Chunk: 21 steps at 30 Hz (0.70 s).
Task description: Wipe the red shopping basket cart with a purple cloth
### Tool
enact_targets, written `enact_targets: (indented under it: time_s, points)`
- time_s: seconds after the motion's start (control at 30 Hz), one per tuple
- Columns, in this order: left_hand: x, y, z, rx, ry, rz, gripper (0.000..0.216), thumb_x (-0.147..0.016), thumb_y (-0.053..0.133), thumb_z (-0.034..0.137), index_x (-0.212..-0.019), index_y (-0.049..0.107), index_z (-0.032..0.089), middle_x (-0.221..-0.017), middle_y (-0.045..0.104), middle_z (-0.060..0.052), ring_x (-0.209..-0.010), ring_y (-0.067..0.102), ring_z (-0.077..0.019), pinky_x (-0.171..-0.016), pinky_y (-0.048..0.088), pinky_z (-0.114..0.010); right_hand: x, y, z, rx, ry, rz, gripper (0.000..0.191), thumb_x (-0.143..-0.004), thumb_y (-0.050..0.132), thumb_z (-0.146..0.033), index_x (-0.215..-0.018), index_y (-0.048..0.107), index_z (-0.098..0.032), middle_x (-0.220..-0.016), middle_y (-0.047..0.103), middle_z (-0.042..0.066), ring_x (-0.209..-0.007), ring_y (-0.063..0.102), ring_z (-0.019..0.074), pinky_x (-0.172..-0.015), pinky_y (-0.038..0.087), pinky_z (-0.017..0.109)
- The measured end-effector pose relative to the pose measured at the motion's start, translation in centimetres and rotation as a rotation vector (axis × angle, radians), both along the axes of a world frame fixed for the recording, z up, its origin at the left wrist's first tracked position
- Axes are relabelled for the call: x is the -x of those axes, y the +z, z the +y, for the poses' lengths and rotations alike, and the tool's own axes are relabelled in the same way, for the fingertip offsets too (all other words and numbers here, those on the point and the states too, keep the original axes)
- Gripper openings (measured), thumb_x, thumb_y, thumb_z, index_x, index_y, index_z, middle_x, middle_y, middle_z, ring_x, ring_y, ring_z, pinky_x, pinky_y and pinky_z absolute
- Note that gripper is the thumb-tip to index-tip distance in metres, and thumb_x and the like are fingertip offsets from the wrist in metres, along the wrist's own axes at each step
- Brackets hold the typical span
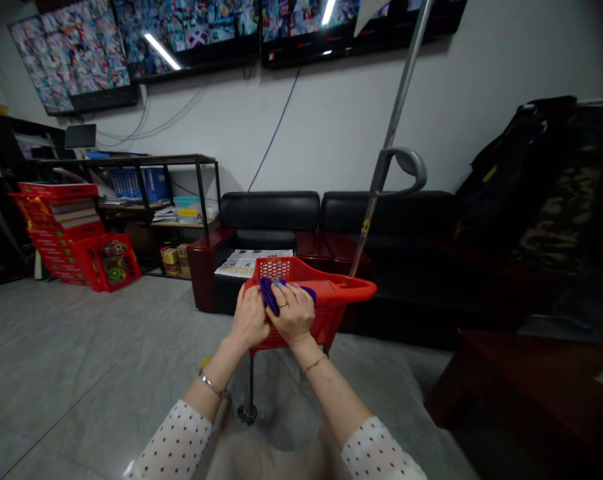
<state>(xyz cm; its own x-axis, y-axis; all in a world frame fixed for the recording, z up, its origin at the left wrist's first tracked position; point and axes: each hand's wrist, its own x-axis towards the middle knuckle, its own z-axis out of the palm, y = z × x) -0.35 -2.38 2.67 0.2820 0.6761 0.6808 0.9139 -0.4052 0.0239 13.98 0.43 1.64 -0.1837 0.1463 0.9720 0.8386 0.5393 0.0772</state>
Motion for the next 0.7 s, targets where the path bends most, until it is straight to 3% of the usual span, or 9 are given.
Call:
enact_targets:
  time_s: [0.13, 0.3, 0.4, 0.53, 0.7]
  points:
    - [1.1, 0.6, -0.1, 0.043, -0.03, 0.032, 0.055, -0.072, 0.048, 0.01, -0.127, 0.047, 0.016, -0.12, 0.059, -0.012, -0.12, 0.053, -0.0263, -0.115, 0.032, -0.051, -2.8, 0.1, 0.4, -0.01, 0.022, -0.123, 0.038, -0.086, 0.058, -0.034, -0.12, 0.066, -0.021, -0.114, 0.07, 0.009, -0.106, 0.058, 0.0219, -0.1, 0.036, 0.036]
    - [0.4, 1.9, -0.8, 0.13, -0.089, 0.002, 0.054, -0.075, 0.049, 0.012, -0.128, 0.049, 0.021, -0.122, 0.06, -0.009, -0.12, 0.053, -0.0241, -0.115, 0.032, -0.048, -8.9, -0.9, 1.8, 0.031, -0.034, 0.117, 0.036, -0.085, 0.054, -0.029, -0.117, 0.066, -0.018, -0.106, 0.071, 0.01, -0.102, 0.062, 0.0227, -0.098, 0.042, 0.038]
    - [0.0, 2.4, -0.7, 0.212, -0.175, -0.077, 0.049, -0.081, 0.056, 0.025, -0.129, 0.049, 0.022, -0.128, 0.059, -0.01, -0.123, 0.052, -0.0258, -0.112, 0.035, -0.048, -11.0, -1.0, 2.2, 0.099, -0.025, 0.218, 0.033, -0.085, 0.052, -0.028, -0.113, 0.066, -0.018, -0.105, 0.071, 0.01, -0.102, 0.064, 0.0237, -0.097, 0.044, 0.041]
    - [-0.1, 2.1, 0.2, 0.328, -0.222, -0.234, 0.053, -0.084, 0.06, 0.047, -0.129, 0.048, 0.021, -0.138, 0.052, -0.013, -0.137, 0.04, -0.0293, -0.111, 0.037, -0.049, -12.3, -0.2, 2.1, 0.175, -0.059, 0.313, 0.029, -0.088, 0.048, -0.031, -0.105, 0.068, -0.017, -0.099, 0.072, 0.01, -0.096, 0.065, 0.0237, -0.091, 0.046, 0.038]
    - [-3.5, 0.6, 0.1, 0.298, -0.175, -0.295, 0.046, -0.086, 0.059, 0.048, -0.121, 0.049, 0.02, -0.13, 0.055, -0.013, -0.132, 0.046, -0.0281, -0.109, 0.041, -0.049, -11.7, 0.8, 0.7, 0.207, -0.112, 0.368, 0.028, -0.088, 0.048, -0.03, -0.1, 0.068, -0.015, -0.094, 0.071, 0.011, -0.09, 0.064, 0.0246, -0.086, 0.046, 0.038]
